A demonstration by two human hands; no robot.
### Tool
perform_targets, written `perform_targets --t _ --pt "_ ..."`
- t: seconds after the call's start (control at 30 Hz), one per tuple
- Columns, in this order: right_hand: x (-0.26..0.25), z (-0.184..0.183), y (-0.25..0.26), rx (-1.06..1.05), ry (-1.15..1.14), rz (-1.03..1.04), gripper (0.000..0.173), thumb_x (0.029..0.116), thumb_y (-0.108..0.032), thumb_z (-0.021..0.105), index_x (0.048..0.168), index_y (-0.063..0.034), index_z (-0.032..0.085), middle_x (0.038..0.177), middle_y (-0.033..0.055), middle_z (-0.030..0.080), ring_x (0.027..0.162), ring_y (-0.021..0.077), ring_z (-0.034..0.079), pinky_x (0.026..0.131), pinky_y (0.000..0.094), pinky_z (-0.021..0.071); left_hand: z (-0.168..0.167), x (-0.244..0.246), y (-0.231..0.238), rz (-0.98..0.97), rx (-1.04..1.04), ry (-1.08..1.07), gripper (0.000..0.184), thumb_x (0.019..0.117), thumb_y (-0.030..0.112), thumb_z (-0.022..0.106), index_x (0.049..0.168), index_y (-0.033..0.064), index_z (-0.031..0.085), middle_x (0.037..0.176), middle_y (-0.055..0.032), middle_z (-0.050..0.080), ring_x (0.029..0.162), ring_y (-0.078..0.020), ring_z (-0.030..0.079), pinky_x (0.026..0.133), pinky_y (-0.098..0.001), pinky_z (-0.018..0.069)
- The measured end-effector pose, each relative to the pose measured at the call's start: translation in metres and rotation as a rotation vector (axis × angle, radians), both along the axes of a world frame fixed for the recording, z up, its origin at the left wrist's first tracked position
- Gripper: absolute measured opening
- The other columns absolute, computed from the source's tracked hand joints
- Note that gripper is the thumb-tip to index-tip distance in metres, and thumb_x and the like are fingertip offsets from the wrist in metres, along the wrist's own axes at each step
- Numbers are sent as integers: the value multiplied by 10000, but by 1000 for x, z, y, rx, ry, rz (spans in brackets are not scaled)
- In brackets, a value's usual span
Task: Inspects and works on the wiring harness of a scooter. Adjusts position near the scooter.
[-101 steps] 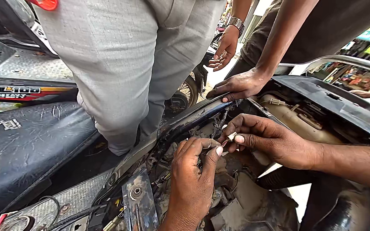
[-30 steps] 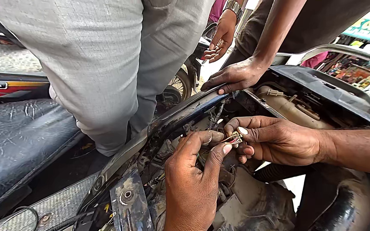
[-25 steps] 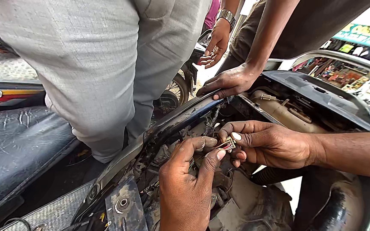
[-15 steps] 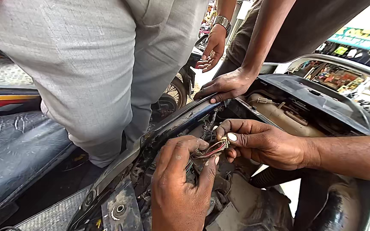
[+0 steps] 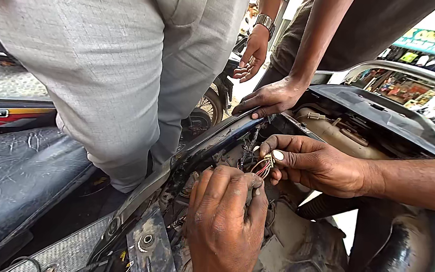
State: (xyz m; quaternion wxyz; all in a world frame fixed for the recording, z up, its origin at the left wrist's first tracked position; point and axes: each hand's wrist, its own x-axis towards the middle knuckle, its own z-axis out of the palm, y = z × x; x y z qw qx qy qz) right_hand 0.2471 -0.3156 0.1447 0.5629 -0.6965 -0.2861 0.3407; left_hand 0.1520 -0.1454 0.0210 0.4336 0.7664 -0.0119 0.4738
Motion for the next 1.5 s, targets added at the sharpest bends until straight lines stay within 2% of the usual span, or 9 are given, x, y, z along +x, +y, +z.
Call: perform_targets --t 0.2,0.37,0.47,0.57,0.73,0.83,1.17,1.33,1.5 --pt "1 1 1 8 10 8 231 1104 -124 410 1184 -22 601 1000 135 638 824 170 674 828 350 612 -3 1 -9 -55 -11 7 97 873 275 747 955 276 798 976 120 668 914 -64 611 732 -300 503" --pt "4 0 -2 1 4 4 244 1107 -132 404 1196 -19 600 1003 143 640 827 177 673 820 346 608 -1 0 -1 -173 -218 -45 125 918 249 676 983 193 767 994 74 695 883 -72 670 713 -273 594" --pt "4 0 -2 -7 -24 24 255 1109 -128 391 1196 -7 598 1024 154 650 830 178 675 813 335 604 -3 4 3 -183 -267 -17 148 946 264 695 1042 184 774 1011 62 690 852 -74 666 692 -255 591" --pt "4 -1 -3 -9 -56 25 242 1108 -116 396 1197 -3 590 1024 153 647 819 175 669 798 331 601 -6 7 5 -217 -246 53 152 940 301 727 1046 214 794 1006 65 685 848 -67 661 688 -241 581" --pt "6 -2 -7 -53 -144 87 236 1104 -90 400 1190 11 595 1030 139 647 805 157 657 760 303 594 -7 10 2 -299 -286 61 140 981 284 666 1044 183 739 1018 35 655 859 -100 647 716 -278 579" --pt "8 -4 -10 -85 -175 134 241 1098 -74 410 1169 31 614 976 134 640 785 160 632 743 305 582 -7 12 -3 -269 -309 63 127 999 298 635 1049 214 716 1020 59 642 884 -96 640 733 -281 571" --pt "18 -12 -31 -106 -202 162 246 1085 -61 424 1087 25 654 883 89 640 720 108 610 662 222 551 -8 18 -28 -164 -241 108 144 1018 326 599 1084 250 701 1042 94 622 919 -59 626 745 -269 553" --pt "19 -13 -34 -97 -203 198 236 1083 -61 438 1122 34 651 902 103 635 751 134 619 704 260 573 -8 20 -31 -164 -243 92 139 1017 308 606 1078 228 701 1040 75 624 886 -67 626 707 -255 548" --pt "14 -13 -29 -117 -228 227 211 1064 -9 463 1144 41 652 949 104 664 780 120 637 718 233 574 -9 18 -28 -176 -247 47 125 1012 284 623 1070 215 709 1028 70 621 860 -60 625 691 -237 549"
